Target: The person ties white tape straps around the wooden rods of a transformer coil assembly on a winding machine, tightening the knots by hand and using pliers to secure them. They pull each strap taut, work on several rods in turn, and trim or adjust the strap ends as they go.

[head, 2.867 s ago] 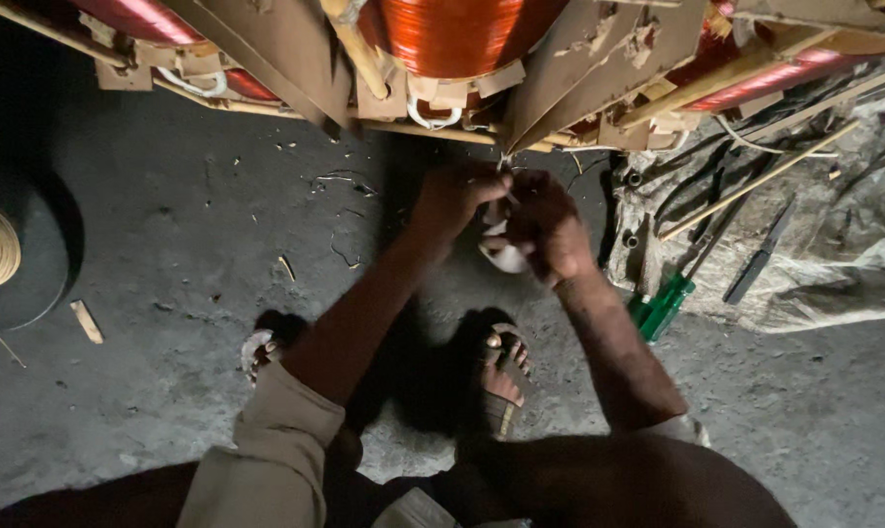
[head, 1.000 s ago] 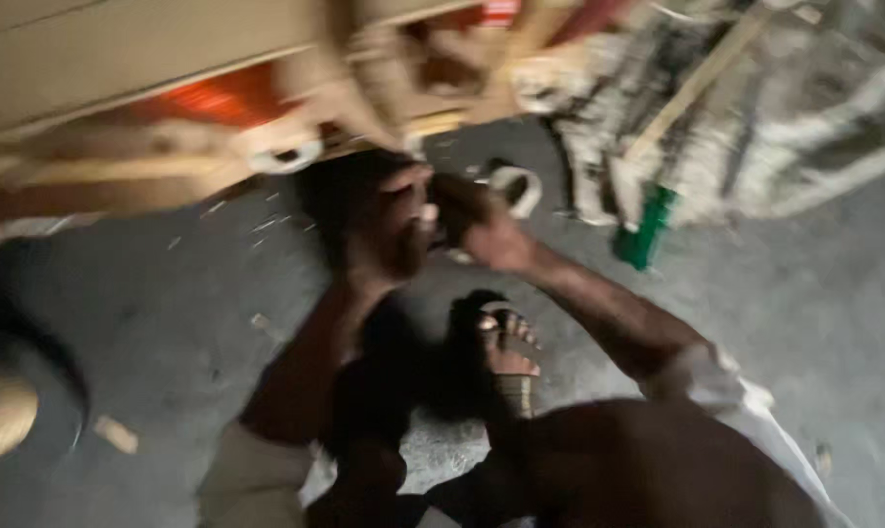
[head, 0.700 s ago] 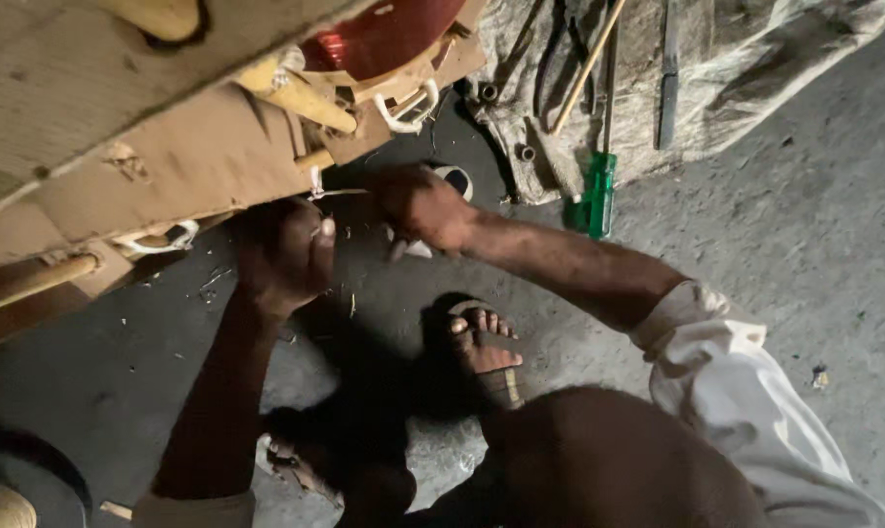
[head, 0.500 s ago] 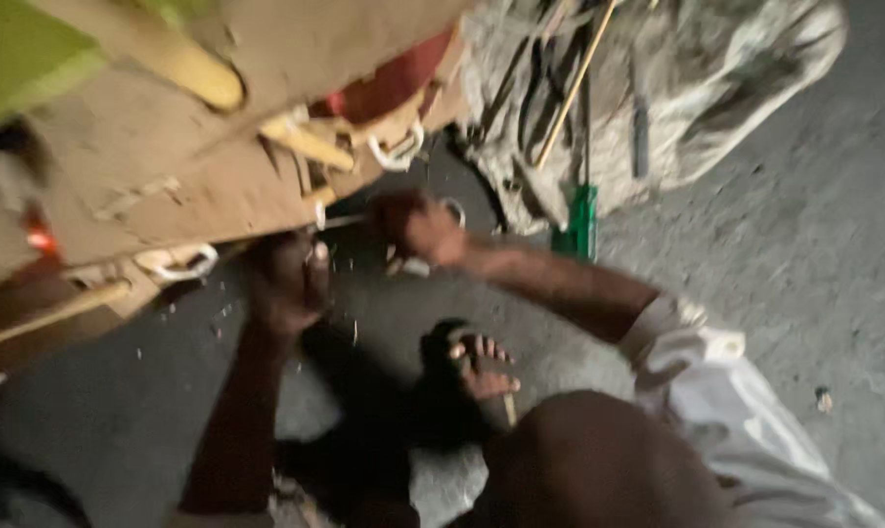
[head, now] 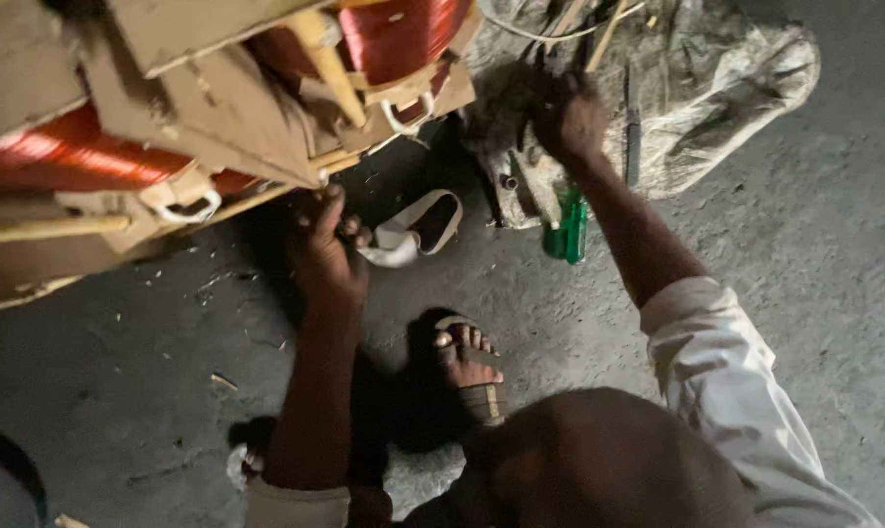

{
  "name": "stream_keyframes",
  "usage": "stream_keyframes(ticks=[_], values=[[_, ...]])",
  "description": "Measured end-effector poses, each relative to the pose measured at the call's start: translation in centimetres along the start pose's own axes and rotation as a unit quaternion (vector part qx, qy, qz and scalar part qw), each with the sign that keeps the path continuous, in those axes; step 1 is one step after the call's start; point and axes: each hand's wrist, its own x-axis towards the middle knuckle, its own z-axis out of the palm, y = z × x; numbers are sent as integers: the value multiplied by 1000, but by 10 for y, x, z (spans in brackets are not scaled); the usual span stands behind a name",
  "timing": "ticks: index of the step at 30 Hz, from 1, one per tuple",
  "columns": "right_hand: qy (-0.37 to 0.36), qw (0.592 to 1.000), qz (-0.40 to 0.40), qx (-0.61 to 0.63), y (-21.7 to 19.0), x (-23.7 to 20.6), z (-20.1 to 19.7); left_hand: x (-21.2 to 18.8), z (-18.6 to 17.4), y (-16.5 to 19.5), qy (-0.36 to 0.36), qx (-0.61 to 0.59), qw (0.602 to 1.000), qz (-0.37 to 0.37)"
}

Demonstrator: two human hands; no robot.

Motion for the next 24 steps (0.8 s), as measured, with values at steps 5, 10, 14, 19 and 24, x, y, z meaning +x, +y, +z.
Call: stream_keyframes(ticks=[5, 10, 14, 19, 24], values=[[-219, 957, 182, -48, 41, 15, 26, 5, -19, 7, 82, 250, 965, -4], [-238, 949, 206, -19, 59, 34, 44, 14, -22, 8, 16, 515, 848, 124], [-156, 945, 260, 118, 72, 26, 26, 12, -14, 9, -30, 483, 828, 283], [40, 906, 111, 407, 30, -22, -33, 10, -4, 12, -18, 635, 644, 426], [-160, 914, 24, 371, -86, -56, -61, 13, -4, 17, -41, 652, 618, 438]])
